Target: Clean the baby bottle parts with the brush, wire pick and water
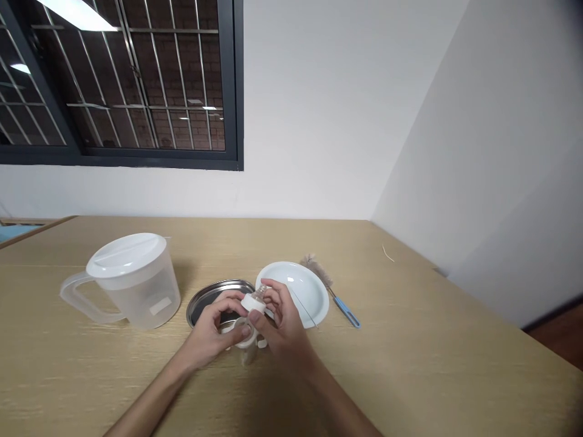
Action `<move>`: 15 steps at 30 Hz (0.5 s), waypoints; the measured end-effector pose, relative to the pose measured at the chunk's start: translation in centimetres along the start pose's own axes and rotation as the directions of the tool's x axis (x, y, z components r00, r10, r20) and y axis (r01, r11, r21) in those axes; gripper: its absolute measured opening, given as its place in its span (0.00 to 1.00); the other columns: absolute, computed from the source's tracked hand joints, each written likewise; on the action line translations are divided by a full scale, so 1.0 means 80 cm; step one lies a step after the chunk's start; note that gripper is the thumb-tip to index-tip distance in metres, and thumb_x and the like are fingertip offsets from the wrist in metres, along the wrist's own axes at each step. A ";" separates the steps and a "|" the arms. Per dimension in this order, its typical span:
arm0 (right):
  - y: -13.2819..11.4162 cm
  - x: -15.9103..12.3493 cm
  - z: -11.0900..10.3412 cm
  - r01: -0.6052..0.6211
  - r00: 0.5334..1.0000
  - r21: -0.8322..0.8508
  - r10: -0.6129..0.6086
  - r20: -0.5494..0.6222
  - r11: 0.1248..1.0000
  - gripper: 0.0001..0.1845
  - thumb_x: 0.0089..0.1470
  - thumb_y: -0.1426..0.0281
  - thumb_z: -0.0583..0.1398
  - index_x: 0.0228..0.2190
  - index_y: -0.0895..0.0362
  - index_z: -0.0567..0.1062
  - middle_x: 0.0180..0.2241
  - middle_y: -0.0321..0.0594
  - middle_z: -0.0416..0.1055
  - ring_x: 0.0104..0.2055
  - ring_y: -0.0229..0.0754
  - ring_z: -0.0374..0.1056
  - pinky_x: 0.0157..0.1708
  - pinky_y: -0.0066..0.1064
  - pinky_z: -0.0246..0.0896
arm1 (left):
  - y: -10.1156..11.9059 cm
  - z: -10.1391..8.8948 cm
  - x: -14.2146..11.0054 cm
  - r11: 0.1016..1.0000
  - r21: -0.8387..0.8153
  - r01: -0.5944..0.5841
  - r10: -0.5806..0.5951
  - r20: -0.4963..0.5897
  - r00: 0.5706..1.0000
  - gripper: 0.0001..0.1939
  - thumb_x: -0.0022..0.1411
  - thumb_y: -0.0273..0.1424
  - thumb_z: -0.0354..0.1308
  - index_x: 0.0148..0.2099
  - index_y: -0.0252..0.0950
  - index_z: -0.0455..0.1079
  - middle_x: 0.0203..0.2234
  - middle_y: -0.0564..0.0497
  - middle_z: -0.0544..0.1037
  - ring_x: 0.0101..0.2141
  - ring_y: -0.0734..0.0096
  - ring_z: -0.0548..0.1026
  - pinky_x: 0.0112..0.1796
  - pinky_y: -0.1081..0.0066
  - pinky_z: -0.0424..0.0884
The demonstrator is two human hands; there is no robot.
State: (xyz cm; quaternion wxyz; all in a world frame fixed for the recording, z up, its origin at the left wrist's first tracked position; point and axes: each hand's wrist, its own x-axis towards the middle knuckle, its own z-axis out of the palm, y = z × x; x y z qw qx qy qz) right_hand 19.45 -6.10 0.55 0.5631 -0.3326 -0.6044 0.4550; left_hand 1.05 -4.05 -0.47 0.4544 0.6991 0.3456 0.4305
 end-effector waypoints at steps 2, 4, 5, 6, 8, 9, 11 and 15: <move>0.001 0.000 0.001 -0.001 1.000 -0.002 0.001 -0.003 1.000 0.29 0.57 0.62 0.63 0.55 0.53 0.58 0.44 0.43 0.72 0.47 0.44 0.70 0.50 0.38 0.64 | 0.001 -0.002 0.001 0.999 0.039 0.008 -0.008 0.005 1.000 0.10 0.56 0.37 0.66 0.36 0.36 0.75 0.50 0.43 0.70 0.53 0.56 0.68 0.56 0.60 0.60; 0.002 0.000 0.001 -0.004 1.000 -0.010 0.004 0.006 1.000 0.30 0.56 0.62 0.63 0.55 0.53 0.57 0.43 0.43 0.72 0.47 0.44 0.70 0.50 0.38 0.64 | 0.003 -0.003 0.001 0.998 0.055 0.007 -0.009 0.036 0.999 0.10 0.56 0.37 0.66 0.37 0.37 0.78 0.49 0.43 0.71 0.52 0.56 0.68 0.55 0.60 0.61; 0.002 0.000 0.001 -0.008 1.000 -0.012 0.008 0.007 1.000 0.30 0.56 0.61 0.63 0.55 0.53 0.57 0.43 0.42 0.72 0.47 0.44 0.70 0.49 0.38 0.65 | 0.004 -0.004 0.001 0.998 0.058 0.007 -0.010 0.049 0.999 0.10 0.55 0.37 0.66 0.38 0.37 0.78 0.49 0.43 0.71 0.52 0.56 0.69 0.55 0.60 0.62; 0.003 0.001 0.002 -0.011 1.000 -0.010 0.011 0.005 1.000 0.30 0.56 0.61 0.63 0.55 0.53 0.57 0.42 0.42 0.71 0.46 0.44 0.71 0.49 0.38 0.65 | 0.004 -0.004 0.001 0.998 0.060 0.008 -0.012 0.055 0.998 0.10 0.55 0.37 0.67 0.38 0.38 0.79 0.50 0.43 0.71 0.52 0.56 0.68 0.55 0.60 0.62; 0.003 0.001 0.003 -0.018 1.000 0.001 0.018 -0.007 1.000 0.29 0.56 0.61 0.63 0.54 0.53 0.57 0.42 0.42 0.71 0.45 0.44 0.71 0.48 0.38 0.66 | 0.004 -0.003 0.001 0.998 0.061 0.015 -0.018 0.054 0.998 0.12 0.53 0.37 0.68 0.39 0.38 0.79 0.51 0.42 0.71 0.53 0.55 0.68 0.54 0.60 0.64; 0.003 0.001 0.003 -0.019 1.000 0.006 0.019 -0.014 1.000 0.29 0.57 0.61 0.62 0.54 0.53 0.57 0.42 0.42 0.71 0.45 0.44 0.71 0.47 0.38 0.66 | 0.003 -0.003 0.001 0.998 0.061 0.020 -0.023 0.049 0.999 0.12 0.52 0.37 0.69 0.39 0.38 0.79 0.52 0.42 0.70 0.53 0.54 0.68 0.54 0.60 0.64; 0.003 0.002 0.003 -0.023 1.000 0.002 0.023 -0.019 1.000 0.29 0.57 0.61 0.62 0.54 0.53 0.57 0.41 0.42 0.71 0.45 0.44 0.71 0.47 0.38 0.66 | 0.001 -0.002 0.001 0.998 0.062 0.031 -0.034 0.039 0.999 0.12 0.52 0.37 0.69 0.39 0.38 0.79 0.52 0.42 0.70 0.53 0.55 0.68 0.54 0.61 0.65; 0.004 0.001 0.002 -0.024 1.000 0.006 0.025 -0.016 1.000 0.28 0.56 0.60 0.62 0.54 0.52 0.58 0.40 0.40 0.71 0.43 0.43 0.71 0.47 0.38 0.66 | 0.001 -0.001 0.001 0.997 0.072 0.041 -0.042 0.019 0.999 0.09 0.52 0.36 0.69 0.35 0.38 0.79 0.50 0.43 0.71 0.53 0.56 0.69 0.54 0.62 0.64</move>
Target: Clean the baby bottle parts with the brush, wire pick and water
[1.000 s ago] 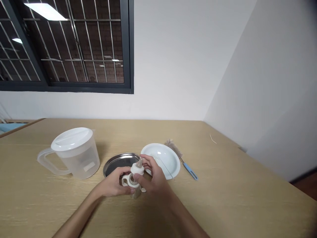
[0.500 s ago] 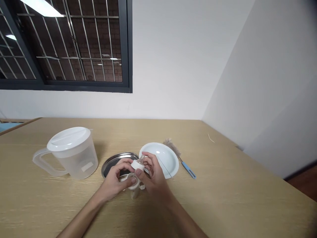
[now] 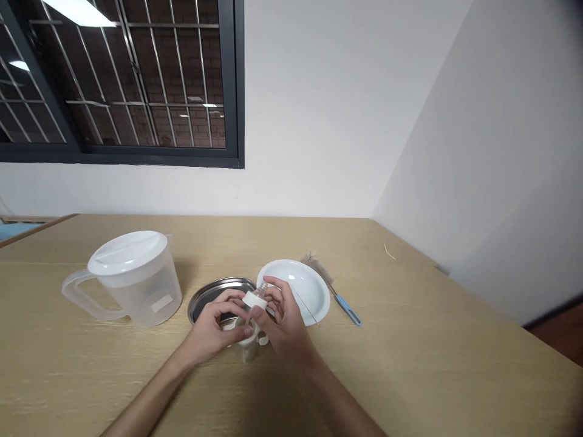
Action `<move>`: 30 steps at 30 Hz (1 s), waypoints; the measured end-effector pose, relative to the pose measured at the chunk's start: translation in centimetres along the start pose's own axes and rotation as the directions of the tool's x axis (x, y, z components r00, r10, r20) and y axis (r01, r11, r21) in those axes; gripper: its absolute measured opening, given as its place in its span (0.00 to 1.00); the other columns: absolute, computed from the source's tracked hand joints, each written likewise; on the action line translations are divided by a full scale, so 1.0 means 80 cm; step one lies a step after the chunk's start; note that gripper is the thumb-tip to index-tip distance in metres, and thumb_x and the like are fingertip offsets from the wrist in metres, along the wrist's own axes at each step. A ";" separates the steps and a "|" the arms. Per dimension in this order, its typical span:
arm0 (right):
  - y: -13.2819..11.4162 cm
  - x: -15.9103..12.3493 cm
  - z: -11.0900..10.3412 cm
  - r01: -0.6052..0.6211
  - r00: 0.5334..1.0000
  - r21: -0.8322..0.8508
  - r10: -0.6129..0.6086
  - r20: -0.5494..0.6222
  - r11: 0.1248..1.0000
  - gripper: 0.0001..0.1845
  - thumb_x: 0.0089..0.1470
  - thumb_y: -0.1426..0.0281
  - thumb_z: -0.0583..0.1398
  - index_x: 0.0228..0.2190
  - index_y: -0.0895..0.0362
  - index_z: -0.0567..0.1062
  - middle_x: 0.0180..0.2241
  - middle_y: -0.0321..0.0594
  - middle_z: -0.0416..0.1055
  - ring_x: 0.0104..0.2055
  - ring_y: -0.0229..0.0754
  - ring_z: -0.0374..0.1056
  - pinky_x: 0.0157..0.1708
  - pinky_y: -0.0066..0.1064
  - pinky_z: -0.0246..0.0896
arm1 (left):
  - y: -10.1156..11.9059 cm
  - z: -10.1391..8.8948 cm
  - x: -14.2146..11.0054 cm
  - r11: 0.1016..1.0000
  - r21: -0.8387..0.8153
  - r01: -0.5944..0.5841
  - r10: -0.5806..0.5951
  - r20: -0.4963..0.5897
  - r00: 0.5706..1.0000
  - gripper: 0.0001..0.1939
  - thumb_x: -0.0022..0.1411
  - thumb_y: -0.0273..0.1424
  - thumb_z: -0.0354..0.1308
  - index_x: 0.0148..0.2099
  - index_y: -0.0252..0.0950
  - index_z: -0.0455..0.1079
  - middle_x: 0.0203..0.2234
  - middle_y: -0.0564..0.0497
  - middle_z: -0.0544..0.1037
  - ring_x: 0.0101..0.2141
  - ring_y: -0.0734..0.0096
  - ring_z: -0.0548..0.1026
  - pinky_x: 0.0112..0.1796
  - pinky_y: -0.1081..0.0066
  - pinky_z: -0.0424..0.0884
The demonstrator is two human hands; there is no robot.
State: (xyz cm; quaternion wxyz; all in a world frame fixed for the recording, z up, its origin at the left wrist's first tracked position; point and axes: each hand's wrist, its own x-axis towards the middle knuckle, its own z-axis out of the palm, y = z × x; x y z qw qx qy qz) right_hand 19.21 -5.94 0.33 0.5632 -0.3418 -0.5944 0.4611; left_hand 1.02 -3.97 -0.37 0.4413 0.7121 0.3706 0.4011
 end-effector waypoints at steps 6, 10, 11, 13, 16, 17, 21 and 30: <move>0.000 -0.001 0.000 -0.014 1.000 0.041 0.013 0.006 0.999 0.30 0.56 0.61 0.63 0.54 0.52 0.57 0.42 0.41 0.71 0.45 0.44 0.70 0.48 0.38 0.65 | 0.004 0.000 -0.001 0.999 -0.041 -0.018 0.018 0.000 1.000 0.09 0.53 0.36 0.68 0.31 0.36 0.77 0.48 0.43 0.71 0.50 0.58 0.70 0.51 0.64 0.65; -0.001 -0.002 0.000 -0.023 1.000 0.046 0.023 0.011 0.999 0.31 0.55 0.61 0.64 0.55 0.52 0.57 0.43 0.42 0.71 0.45 0.44 0.70 0.48 0.38 0.65 | 0.005 0.000 0.000 0.999 -0.037 -0.011 0.011 -0.003 1.000 0.10 0.54 0.37 0.67 0.31 0.35 0.77 0.49 0.43 0.71 0.50 0.59 0.70 0.51 0.65 0.65; -0.001 -0.002 0.000 -0.024 1.000 0.051 0.024 0.007 0.998 0.31 0.54 0.61 0.65 0.55 0.52 0.57 0.42 0.42 0.71 0.45 0.44 0.71 0.47 0.38 0.65 | 0.005 0.000 0.000 0.999 -0.033 -0.008 0.008 -0.003 1.000 0.10 0.54 0.37 0.67 0.30 0.35 0.76 0.49 0.43 0.71 0.50 0.59 0.70 0.51 0.65 0.65; 0.000 -0.001 0.001 -0.024 1.000 0.061 0.025 -0.016 0.998 0.32 0.54 0.61 0.65 0.54 0.52 0.58 0.41 0.41 0.71 0.45 0.43 0.71 0.48 0.38 0.65 | 0.005 0.000 0.000 0.999 -0.033 -0.008 0.008 -0.003 1.000 0.10 0.55 0.37 0.67 0.29 0.35 0.76 0.49 0.43 0.71 0.51 0.59 0.70 0.52 0.65 0.64; 0.000 0.000 0.000 -0.031 0.999 0.092 0.035 -0.039 0.995 0.32 0.53 0.60 0.66 0.54 0.53 0.59 0.40 0.40 0.71 0.45 0.44 0.71 0.49 0.38 0.65 | 0.005 -0.001 0.001 0.999 -0.033 -0.004 0.004 -0.012 1.000 0.10 0.54 0.37 0.67 0.29 0.35 0.76 0.50 0.43 0.70 0.52 0.58 0.69 0.53 0.65 0.63; 0.001 0.001 -0.001 -0.040 0.998 0.110 0.044 -0.035 0.993 0.32 0.53 0.60 0.66 0.54 0.53 0.59 0.40 0.41 0.72 0.45 0.44 0.71 0.48 0.38 0.65 | 0.006 -0.002 0.000 1.000 -0.030 -0.001 0.001 -0.017 1.000 0.10 0.54 0.37 0.68 0.30 0.35 0.76 0.50 0.43 0.70 0.52 0.58 0.68 0.53 0.65 0.63; 0.001 0.009 -0.011 -0.070 0.995 0.182 0.082 -0.062 0.981 0.31 0.53 0.56 0.65 0.53 0.54 0.62 0.43 0.44 0.73 0.45 0.45 0.71 0.48 0.37 0.66 | 0.006 -0.002 -0.003 1.000 -0.016 -0.015 0.015 -0.011 1.000 0.10 0.54 0.36 0.67 0.29 0.35 0.76 0.49 0.43 0.70 0.51 0.58 0.69 0.52 0.65 0.63; -0.001 0.023 -0.040 0.036 0.963 0.147 0.005 -0.271 0.989 0.30 0.52 0.56 0.65 0.51 0.55 0.65 0.43 0.44 0.73 0.45 0.44 0.71 0.47 0.36 0.67 | 0.006 0.002 -0.005 1.000 -0.019 -0.020 0.020 -0.022 1.000 0.10 0.54 0.36 0.67 0.27 0.35 0.75 0.46 0.44 0.70 0.49 0.59 0.69 0.51 0.63 0.64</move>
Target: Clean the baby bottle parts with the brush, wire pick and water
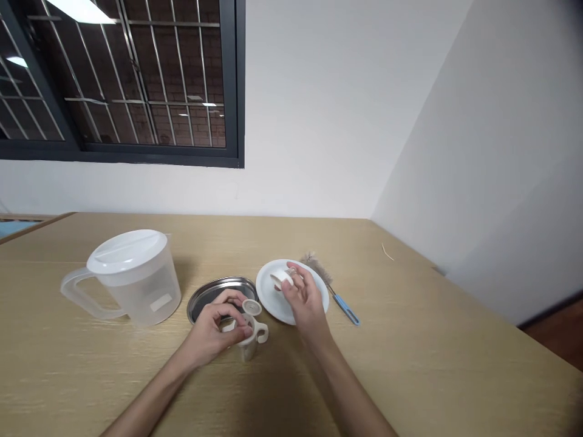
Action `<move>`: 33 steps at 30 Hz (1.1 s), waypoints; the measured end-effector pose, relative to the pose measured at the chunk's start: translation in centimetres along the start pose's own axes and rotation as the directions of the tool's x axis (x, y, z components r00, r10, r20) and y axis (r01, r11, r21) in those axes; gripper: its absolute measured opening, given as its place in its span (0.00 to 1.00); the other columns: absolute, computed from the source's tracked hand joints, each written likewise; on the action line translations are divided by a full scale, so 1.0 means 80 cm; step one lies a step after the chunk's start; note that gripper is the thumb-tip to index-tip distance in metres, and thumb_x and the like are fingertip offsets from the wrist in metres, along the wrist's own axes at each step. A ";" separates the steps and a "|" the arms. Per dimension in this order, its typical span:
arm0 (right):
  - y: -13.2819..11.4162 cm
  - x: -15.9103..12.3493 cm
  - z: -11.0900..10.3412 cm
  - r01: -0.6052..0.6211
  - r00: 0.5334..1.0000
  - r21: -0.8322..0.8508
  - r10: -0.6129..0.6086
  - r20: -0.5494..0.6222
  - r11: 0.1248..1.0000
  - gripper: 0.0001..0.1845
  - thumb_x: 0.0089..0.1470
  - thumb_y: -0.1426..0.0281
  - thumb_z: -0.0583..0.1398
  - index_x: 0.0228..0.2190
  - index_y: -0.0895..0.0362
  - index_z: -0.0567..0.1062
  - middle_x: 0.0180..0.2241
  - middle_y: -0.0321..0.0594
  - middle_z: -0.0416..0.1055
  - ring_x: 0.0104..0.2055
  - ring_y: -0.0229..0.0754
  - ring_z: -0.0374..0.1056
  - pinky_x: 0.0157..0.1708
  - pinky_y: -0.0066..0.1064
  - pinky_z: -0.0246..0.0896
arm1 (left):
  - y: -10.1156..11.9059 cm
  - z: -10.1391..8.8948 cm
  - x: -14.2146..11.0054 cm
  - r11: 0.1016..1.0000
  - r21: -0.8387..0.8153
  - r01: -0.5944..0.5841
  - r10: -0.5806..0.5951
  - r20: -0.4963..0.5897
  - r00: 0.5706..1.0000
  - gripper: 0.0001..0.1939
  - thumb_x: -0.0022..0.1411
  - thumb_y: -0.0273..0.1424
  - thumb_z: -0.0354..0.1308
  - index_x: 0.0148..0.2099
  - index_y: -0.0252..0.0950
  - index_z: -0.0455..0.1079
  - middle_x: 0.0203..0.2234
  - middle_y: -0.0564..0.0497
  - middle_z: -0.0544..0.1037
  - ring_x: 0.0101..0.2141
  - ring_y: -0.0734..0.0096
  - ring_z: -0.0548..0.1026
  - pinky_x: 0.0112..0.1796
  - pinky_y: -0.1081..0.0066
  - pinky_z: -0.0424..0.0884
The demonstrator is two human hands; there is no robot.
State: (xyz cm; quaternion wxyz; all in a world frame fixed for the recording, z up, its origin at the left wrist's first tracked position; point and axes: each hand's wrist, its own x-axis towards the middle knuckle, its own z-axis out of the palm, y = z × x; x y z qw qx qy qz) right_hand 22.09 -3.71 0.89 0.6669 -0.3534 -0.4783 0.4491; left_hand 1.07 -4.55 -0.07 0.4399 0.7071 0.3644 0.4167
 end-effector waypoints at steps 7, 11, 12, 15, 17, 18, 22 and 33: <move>-0.016 0.024 -0.037 0.196 0.940 0.044 -0.175 -0.292 0.980 0.27 0.51 0.59 0.66 0.48 0.54 0.65 0.54 0.47 0.66 0.50 0.45 0.70 0.49 0.38 0.65 | 0.016 -0.002 0.003 0.996 -0.087 -0.028 0.028 -0.003 1.000 0.12 0.53 0.38 0.67 0.27 0.35 0.74 0.49 0.43 0.70 0.52 0.56 0.68 0.55 0.59 0.61; -0.020 0.033 -0.055 0.239 0.905 0.002 -0.222 -0.363 0.971 0.27 0.51 0.59 0.67 0.48 0.54 0.65 0.50 0.46 0.69 0.51 0.45 0.69 0.53 0.40 0.62 | 0.038 -0.006 0.023 0.992 -0.088 -0.090 0.086 -0.056 0.995 0.15 0.53 0.41 0.67 0.26 0.35 0.73 0.48 0.42 0.71 0.54 0.53 0.67 0.55 0.58 0.61; -0.020 0.035 -0.057 0.242 0.899 -0.003 -0.226 -0.376 0.970 0.27 0.51 0.59 0.67 0.48 0.54 0.64 0.50 0.45 0.69 0.51 0.45 0.69 0.53 0.40 0.62 | 0.045 -0.006 0.031 0.993 -0.066 -0.096 0.092 -0.060 0.994 0.14 0.53 0.41 0.67 0.26 0.35 0.73 0.48 0.43 0.71 0.54 0.54 0.67 0.55 0.57 0.61; -0.020 0.038 -0.064 0.242 0.890 0.000 -0.222 -0.398 0.970 0.27 0.51 0.59 0.66 0.48 0.54 0.64 0.48 0.45 0.70 0.51 0.45 0.69 0.52 0.40 0.63 | 0.064 -0.005 0.059 0.991 0.040 -0.125 0.126 -0.021 0.992 0.12 0.53 0.40 0.67 0.29 0.36 0.74 0.48 0.43 0.71 0.54 0.56 0.67 0.56 0.58 0.61; -0.020 0.039 -0.067 0.243 0.892 0.004 -0.222 -0.393 0.970 0.28 0.51 0.58 0.66 0.48 0.54 0.63 0.47 0.45 0.70 0.50 0.45 0.70 0.50 0.39 0.64 | 0.072 -0.001 0.081 0.976 0.137 -0.167 0.166 0.018 0.986 0.11 0.53 0.40 0.67 0.30 0.37 0.75 0.49 0.44 0.71 0.54 0.57 0.67 0.56 0.59 0.61; -0.021 0.039 -0.068 0.248 0.894 0.003 -0.227 -0.386 0.969 0.28 0.51 0.58 0.66 0.48 0.55 0.63 0.47 0.45 0.70 0.49 0.45 0.70 0.50 0.39 0.64 | 0.074 0.003 0.092 0.964 0.190 -0.185 0.181 0.037 0.983 0.11 0.53 0.40 0.67 0.30 0.37 0.75 0.49 0.44 0.71 0.54 0.57 0.67 0.57 0.59 0.60; -0.023 0.041 -0.072 0.278 0.891 -0.020 -0.266 -0.368 0.960 0.28 0.51 0.58 0.66 0.48 0.55 0.62 0.45 0.46 0.71 0.47 0.45 0.71 0.49 0.39 0.65 | 0.066 0.019 0.129 0.884 0.400 -0.240 0.179 0.186 0.966 0.10 0.52 0.40 0.68 0.30 0.39 0.76 0.50 0.46 0.70 0.54 0.58 0.66 0.57 0.58 0.58; -0.027 0.042 -0.077 0.315 0.881 -0.002 -0.293 -0.373 0.949 0.25 0.54 0.60 0.64 0.47 0.55 0.62 0.43 0.45 0.72 0.44 0.44 0.72 0.46 0.38 0.66 | 0.027 0.062 0.156 0.620 0.697 -0.359 -0.039 0.485 0.874 0.12 0.44 0.32 0.72 0.34 0.41 0.77 0.50 0.50 0.71 0.53 0.55 0.65 0.53 0.58 0.56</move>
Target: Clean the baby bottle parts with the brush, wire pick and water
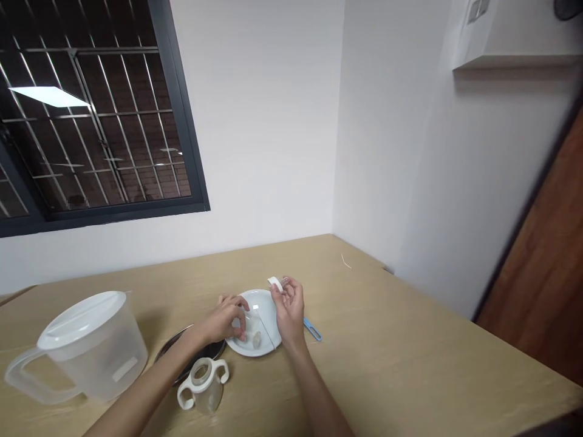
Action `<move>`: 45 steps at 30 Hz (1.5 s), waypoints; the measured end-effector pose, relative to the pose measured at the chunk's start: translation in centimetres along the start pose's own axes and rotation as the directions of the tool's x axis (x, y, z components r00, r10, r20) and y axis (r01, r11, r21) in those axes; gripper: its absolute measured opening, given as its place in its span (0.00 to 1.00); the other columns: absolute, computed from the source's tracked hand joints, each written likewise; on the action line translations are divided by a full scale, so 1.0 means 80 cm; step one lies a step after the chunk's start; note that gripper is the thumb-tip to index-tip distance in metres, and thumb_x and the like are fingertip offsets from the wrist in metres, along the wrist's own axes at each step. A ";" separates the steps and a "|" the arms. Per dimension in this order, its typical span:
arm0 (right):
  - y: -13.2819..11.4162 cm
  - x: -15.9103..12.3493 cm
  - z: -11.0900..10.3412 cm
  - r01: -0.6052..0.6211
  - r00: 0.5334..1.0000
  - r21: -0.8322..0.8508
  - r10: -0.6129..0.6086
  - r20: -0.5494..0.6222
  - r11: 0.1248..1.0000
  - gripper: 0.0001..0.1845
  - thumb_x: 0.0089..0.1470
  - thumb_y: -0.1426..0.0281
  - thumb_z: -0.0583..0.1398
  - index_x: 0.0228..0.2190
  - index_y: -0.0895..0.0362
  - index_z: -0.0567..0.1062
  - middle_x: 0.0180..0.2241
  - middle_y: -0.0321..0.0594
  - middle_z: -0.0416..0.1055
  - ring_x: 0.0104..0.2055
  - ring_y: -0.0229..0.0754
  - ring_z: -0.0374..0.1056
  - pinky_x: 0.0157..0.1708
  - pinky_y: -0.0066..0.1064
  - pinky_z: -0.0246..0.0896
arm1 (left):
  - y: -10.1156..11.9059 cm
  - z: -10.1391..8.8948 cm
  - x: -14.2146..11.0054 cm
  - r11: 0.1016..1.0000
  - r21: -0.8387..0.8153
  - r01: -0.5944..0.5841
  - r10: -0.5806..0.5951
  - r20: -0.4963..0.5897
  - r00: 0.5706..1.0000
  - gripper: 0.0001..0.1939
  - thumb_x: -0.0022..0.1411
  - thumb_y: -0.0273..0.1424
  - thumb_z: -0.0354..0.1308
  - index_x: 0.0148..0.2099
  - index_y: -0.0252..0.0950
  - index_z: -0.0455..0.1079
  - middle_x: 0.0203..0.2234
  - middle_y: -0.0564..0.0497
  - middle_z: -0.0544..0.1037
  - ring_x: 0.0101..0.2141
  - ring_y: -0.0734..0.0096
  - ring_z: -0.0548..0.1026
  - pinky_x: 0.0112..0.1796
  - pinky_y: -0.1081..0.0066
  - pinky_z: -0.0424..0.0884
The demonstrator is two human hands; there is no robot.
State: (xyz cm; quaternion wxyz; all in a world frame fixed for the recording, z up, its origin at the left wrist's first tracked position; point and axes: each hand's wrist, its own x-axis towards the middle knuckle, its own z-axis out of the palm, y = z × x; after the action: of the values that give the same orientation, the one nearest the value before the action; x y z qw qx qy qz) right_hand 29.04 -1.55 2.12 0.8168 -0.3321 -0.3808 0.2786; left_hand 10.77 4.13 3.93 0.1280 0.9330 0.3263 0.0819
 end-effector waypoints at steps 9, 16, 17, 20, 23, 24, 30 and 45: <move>-0.005 -0.005 0.003 -0.026 0.999 0.020 0.025 0.038 0.999 0.24 0.54 0.60 0.64 0.47 0.55 0.62 0.43 0.44 0.72 0.45 0.42 0.71 0.46 0.35 0.65 | 0.029 -0.092 -0.027 0.982 -0.190 -0.006 -0.075 -0.414 0.907 0.14 0.65 0.43 0.52 0.36 0.38 0.72 0.42 0.48 0.77 0.44 0.64 0.73 0.49 0.64 0.66; -0.011 -0.018 0.012 -0.292 0.939 0.169 0.250 0.235 0.941 0.23 0.51 0.59 0.66 0.45 0.54 0.67 0.40 0.40 0.72 0.39 0.40 0.70 0.36 0.29 0.66 | 0.037 -0.098 -0.110 0.935 -0.353 -0.024 -0.243 -0.690 0.682 0.21 0.69 0.39 0.47 0.24 0.37 0.61 0.37 0.47 0.77 0.42 0.65 0.74 0.43 0.68 0.67; -0.012 -0.022 0.015 -0.329 0.919 0.175 0.272 0.286 0.928 0.23 0.51 0.60 0.66 0.45 0.54 0.67 0.38 0.38 0.72 0.37 0.39 0.70 0.36 0.30 0.66 | 0.036 -0.089 -0.119 0.932 -0.361 -0.030 -0.245 -0.689 0.682 0.16 0.68 0.38 0.48 0.29 0.37 0.65 0.39 0.47 0.76 0.44 0.64 0.73 0.45 0.67 0.67; -0.012 -0.031 0.022 -0.397 0.855 0.148 0.307 0.418 0.906 0.25 0.48 0.61 0.68 0.46 0.53 0.68 0.37 0.38 0.73 0.34 0.40 0.72 0.38 0.34 0.67 | 0.030 -0.058 -0.127 0.949 -0.315 0.016 -0.221 -0.628 0.746 0.16 0.61 0.38 0.59 0.49 0.41 0.64 0.49 0.45 0.73 0.46 0.62 0.72 0.48 0.62 0.67; -0.002 -0.025 0.028 -0.398 0.799 0.062 0.312 0.514 0.915 0.27 0.47 0.62 0.69 0.47 0.52 0.67 0.42 0.39 0.72 0.37 0.40 0.72 0.39 0.33 0.67 | 0.024 -0.036 -0.110 0.960 -0.262 0.103 -0.237 -0.554 0.798 0.33 0.53 0.38 0.66 0.58 0.44 0.58 0.53 0.46 0.70 0.47 0.59 0.71 0.49 0.60 0.68; 0.003 -0.020 0.029 -0.392 0.776 0.021 0.318 0.545 0.920 0.27 0.47 0.63 0.69 0.47 0.52 0.66 0.43 0.39 0.71 0.38 0.40 0.71 0.39 0.33 0.67 | 0.022 -0.033 -0.101 0.958 -0.260 0.119 -0.246 -0.536 0.807 0.34 0.52 0.38 0.67 0.59 0.45 0.58 0.53 0.46 0.69 0.48 0.59 0.71 0.49 0.59 0.68; 0.023 -0.002 0.031 -0.356 0.714 -0.108 0.344 0.609 0.928 0.30 0.45 0.66 0.70 0.48 0.51 0.66 0.46 0.41 0.68 0.44 0.42 0.70 0.43 0.34 0.66 | 0.014 -0.038 -0.059 0.951 -0.290 0.109 -0.223 -0.401 0.889 0.36 0.49 0.34 0.67 0.59 0.47 0.60 0.53 0.47 0.68 0.50 0.56 0.70 0.49 0.60 0.69; 0.034 0.014 0.025 -0.321 0.845 -0.056 0.313 0.433 0.945 0.21 0.48 0.63 0.66 0.44 0.53 0.72 0.43 0.40 0.70 0.45 0.44 0.67 0.44 0.35 0.64 | 0.001 -0.058 -0.003 0.939 -0.341 -0.052 -0.077 -0.353 0.933 0.22 0.54 0.35 0.65 0.52 0.42 0.69 0.44 0.49 0.73 0.44 0.62 0.72 0.47 0.62 0.69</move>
State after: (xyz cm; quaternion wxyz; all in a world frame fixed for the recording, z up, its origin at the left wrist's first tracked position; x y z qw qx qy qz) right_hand 27.50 1.65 1.53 0.6565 -0.3117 -0.4912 0.4803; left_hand 9.53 4.73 8.36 0.2278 0.8629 0.3307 0.3067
